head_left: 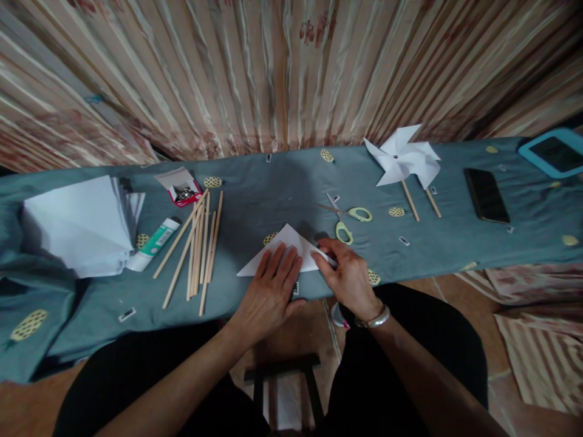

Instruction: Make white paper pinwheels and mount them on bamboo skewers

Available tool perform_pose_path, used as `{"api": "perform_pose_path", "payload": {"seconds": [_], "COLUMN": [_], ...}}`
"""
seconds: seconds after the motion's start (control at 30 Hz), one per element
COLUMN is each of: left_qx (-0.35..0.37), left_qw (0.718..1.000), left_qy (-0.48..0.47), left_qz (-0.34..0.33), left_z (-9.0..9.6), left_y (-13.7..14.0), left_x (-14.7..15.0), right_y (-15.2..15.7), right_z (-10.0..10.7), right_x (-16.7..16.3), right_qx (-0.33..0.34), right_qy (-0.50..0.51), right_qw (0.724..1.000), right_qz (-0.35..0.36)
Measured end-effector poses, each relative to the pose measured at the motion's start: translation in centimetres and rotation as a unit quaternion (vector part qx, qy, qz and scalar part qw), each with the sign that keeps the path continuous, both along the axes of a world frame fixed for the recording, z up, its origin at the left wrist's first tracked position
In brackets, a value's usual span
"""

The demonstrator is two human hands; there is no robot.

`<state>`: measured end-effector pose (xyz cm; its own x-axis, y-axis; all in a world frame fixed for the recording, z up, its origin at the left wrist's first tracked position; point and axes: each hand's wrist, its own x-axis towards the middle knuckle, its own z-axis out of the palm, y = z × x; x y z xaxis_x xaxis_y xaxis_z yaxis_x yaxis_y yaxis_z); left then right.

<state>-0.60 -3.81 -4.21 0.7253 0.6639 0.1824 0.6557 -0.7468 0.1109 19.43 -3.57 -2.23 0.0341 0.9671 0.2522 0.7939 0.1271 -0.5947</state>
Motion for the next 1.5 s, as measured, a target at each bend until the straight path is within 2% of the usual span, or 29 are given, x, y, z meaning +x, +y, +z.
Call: {"api": "perform_pose_path", "payload": {"seconds": [0.17,0.3,0.67,0.87,1.13,1.5], "left_qx": [-0.009,-0.016,-0.025,-0.010,-0.013,0.027], "left_qw": [1.000,1.000,0.999,1.000,0.999,0.998], "left_qy": [0.011,0.027,0.031,0.017,0.007,0.016], "left_qz": [0.001,0.004,0.006,0.007,0.039,0.057], "left_z": [0.0,0.2,0.2,0.0,0.5,0.7], "left_y": [0.0,0.0,-0.1,-0.8,-1.8,-3.9], "left_x": [0.1,0.2,0.0,-2.3,-5.5,-8.5], "right_y": [-0.3,-0.5,-1.0,-1.5,-2.3,-2.8], "right_z": [0.0,-0.1,-0.8,-0.8,-1.2,-1.6], "right_x": [-0.5,-0.9,-1.0,-0.6,0.9,2.2], "right_qx": [0.039,0.051,0.023,0.003,0.021,0.042], "right_qy": [-0.047,-0.039,0.001,0.004,0.002,-0.016], "right_qw": [0.998,0.998,1.000,1.000,1.000,0.999], "right_qz": [0.020,0.028,0.020,0.024,0.021,0.025]}}
